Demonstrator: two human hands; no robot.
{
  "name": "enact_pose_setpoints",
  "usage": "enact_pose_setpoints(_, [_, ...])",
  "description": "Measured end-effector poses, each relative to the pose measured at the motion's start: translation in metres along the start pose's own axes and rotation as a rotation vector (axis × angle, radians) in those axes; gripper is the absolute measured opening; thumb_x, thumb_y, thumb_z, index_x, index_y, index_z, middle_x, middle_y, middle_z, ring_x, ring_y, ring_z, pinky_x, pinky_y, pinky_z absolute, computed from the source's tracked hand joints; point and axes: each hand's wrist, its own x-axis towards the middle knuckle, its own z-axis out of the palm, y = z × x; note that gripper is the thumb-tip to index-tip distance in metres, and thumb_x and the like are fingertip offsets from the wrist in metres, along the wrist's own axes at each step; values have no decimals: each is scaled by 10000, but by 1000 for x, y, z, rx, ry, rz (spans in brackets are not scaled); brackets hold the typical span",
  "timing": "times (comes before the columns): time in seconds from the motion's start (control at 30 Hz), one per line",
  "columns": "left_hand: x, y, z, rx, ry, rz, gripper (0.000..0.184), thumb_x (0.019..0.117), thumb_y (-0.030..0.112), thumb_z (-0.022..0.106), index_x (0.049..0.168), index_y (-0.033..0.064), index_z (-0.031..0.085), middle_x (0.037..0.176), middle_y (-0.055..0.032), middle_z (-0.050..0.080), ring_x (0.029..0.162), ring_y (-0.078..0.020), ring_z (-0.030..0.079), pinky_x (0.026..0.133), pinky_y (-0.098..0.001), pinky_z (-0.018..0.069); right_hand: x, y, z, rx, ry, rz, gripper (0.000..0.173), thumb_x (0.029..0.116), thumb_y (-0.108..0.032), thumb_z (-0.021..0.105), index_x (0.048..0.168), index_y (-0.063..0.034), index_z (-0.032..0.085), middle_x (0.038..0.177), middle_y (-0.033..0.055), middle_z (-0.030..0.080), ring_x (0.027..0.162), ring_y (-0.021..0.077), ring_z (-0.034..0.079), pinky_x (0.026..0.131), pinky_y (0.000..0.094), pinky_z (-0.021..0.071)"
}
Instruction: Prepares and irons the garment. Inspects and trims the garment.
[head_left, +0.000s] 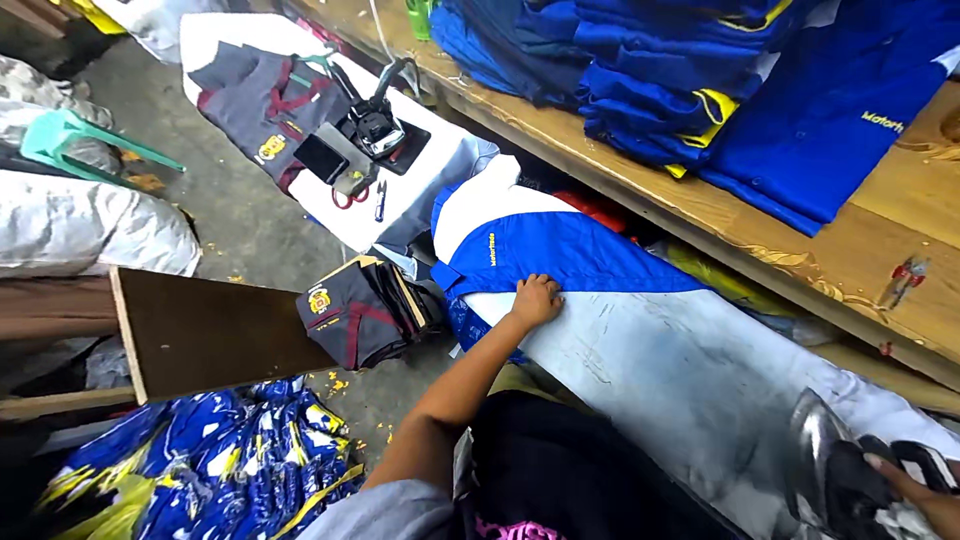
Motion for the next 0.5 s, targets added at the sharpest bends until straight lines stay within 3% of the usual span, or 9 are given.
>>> enact_pose_setpoints(0.1, [14,-24,-34,-207,-18,63,369,1064,214,550,1362,13,633,1387,-216,618,1326,-368,562,1134,-597,387,-12,-51,31,-3,28,-58,735,915,-300,778,1427,109,445,1215,422,586,1109,546,596,964,695,442])
enact_pose_setpoints(0.2, [26,-66,-77,-306,183,52,364,1058,140,539,1370,-35,601,1401,-253,591,1324,-379,566,1142,-543,426,-27,-112,58,-56,61,-31,697,916,-286,799,1425,65,478,1118,427,618,1040,601,602,884,760,427])
enact_pose_setpoints(0.33, [49,-129,-117,-248,415,-37,323,1046,107,541,1307,-58,635,1329,-281,616,1288,-425,570,1116,-557,433,-37,-178,93,-71,61,-5,648,934,-270,784,1404,68,492,1090,411,630,1020,585,612,875,745,432])
enact_pose_setpoints(0.5, [96,-175,-141,-39,491,195,233,999,82,601,1153,-44,722,1222,-273,672,1201,-467,606,1050,-597,455,-37,-227,129,-70,81,61,633,947,-294,768,1400,58,500,1088,389,643,1020,563,623,878,727,440])
